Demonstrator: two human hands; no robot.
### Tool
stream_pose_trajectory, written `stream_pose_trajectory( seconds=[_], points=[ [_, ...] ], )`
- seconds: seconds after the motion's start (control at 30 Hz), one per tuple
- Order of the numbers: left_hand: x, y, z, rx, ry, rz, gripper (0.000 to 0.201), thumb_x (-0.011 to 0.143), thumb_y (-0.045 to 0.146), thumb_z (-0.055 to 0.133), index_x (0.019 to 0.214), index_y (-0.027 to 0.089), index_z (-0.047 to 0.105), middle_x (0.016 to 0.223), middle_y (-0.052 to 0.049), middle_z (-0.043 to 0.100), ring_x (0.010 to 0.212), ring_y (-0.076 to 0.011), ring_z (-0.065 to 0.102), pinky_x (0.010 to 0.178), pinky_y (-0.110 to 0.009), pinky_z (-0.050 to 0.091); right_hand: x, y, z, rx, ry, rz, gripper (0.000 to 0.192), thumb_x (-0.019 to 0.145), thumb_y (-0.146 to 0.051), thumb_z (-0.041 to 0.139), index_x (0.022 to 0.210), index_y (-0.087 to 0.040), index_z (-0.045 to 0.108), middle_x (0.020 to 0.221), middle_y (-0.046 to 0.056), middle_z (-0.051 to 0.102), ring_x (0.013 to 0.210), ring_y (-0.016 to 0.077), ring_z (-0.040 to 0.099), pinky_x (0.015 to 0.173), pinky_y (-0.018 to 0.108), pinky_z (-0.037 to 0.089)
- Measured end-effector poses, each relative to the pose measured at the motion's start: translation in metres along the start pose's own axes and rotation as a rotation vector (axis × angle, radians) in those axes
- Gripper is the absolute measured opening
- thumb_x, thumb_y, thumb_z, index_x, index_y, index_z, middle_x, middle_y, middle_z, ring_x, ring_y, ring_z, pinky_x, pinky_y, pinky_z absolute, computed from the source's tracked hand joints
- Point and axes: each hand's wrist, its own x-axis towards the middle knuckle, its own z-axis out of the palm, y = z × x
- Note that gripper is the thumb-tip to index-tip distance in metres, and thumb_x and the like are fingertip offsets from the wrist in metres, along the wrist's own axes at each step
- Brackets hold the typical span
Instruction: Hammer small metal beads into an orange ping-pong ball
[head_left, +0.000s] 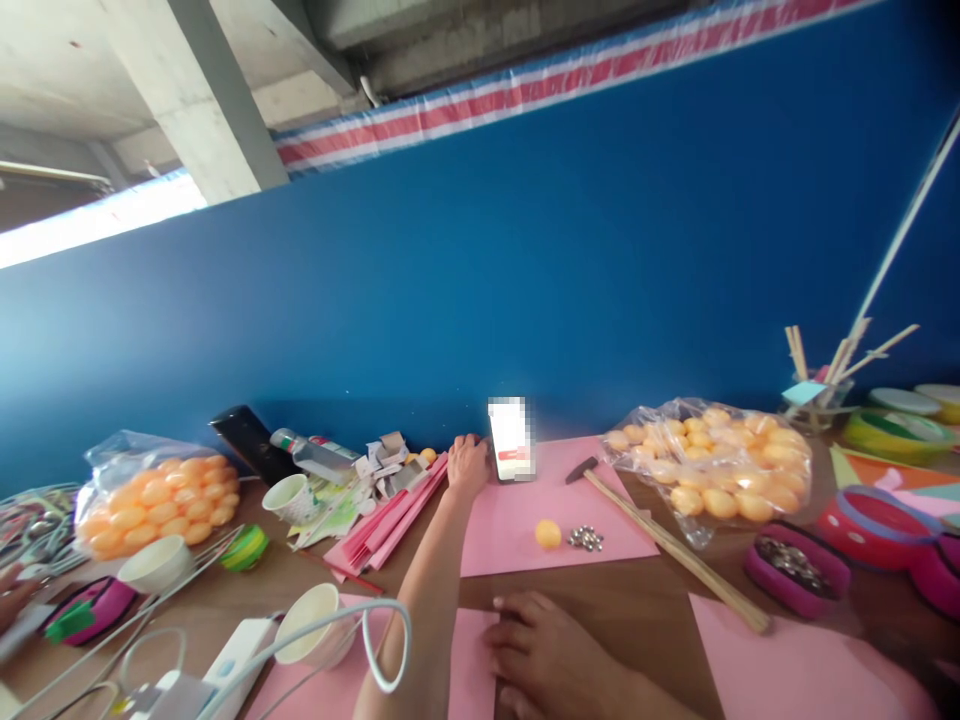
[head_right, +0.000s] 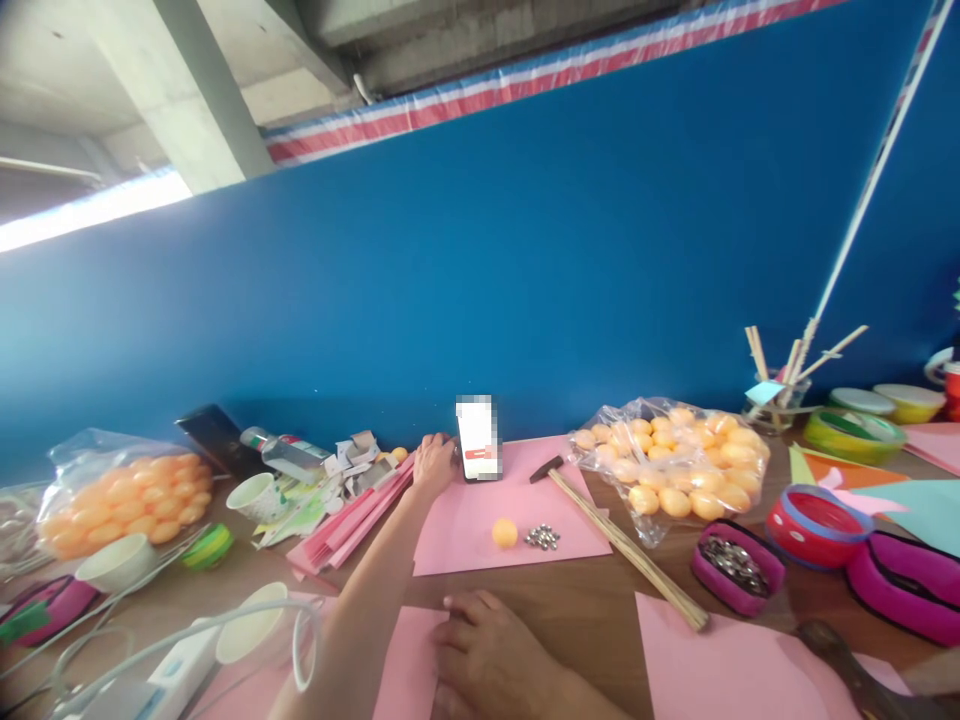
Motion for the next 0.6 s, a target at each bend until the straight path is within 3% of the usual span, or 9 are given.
stream_pose_trajectory(
  seconds=[0.23,0.43,0.6],
  points=[
    [-0.002,-0.001,-0.001,-0.123,0.046,-0.087,0.024,0.073,0.013,0.047,0.095,0.019,0.056,0.088,-0.011,0.056,0.100,-0.0260,0.042,0.086,-0.038,0.029,0.000,0.001,0.000,0.021,-0.017,0.000,0.021,0.075,-0.032,0.051,0.090,-0.022,0.061,0.102,-0.002,0.062,0.109,0.0190,0.041,0.096,0.033,0.029],
    [-0.015,-0.005,-0.014,-0.385,0.188,-0.164,0.040,0.070,0.016,0.054,0.110,0.022,0.050,0.106,-0.010,0.051,0.108,-0.0255,0.038,0.091,-0.037,0.028,0.000,-0.002,-0.003,0.036,-0.002,0.031,0.019,0.077,-0.029,0.049,0.089,-0.023,0.062,0.104,-0.004,0.061,0.108,0.0171,0.040,0.098,0.031,0.026],
    [-0.042,-0.002,-0.020,-0.738,0.363,-0.297,0.038,0.067,0.022,0.057,0.105,0.019,0.053,0.104,-0.009,0.044,0.080,-0.0166,0.051,0.082,-0.036,0.039,-0.001,-0.003,-0.007,0.063,-0.033,0.045,0.020,0.080,-0.031,0.047,0.092,-0.022,0.060,0.109,-0.003,0.059,0.111,0.0183,0.038,0.098,0.033,0.027]
  ],
)
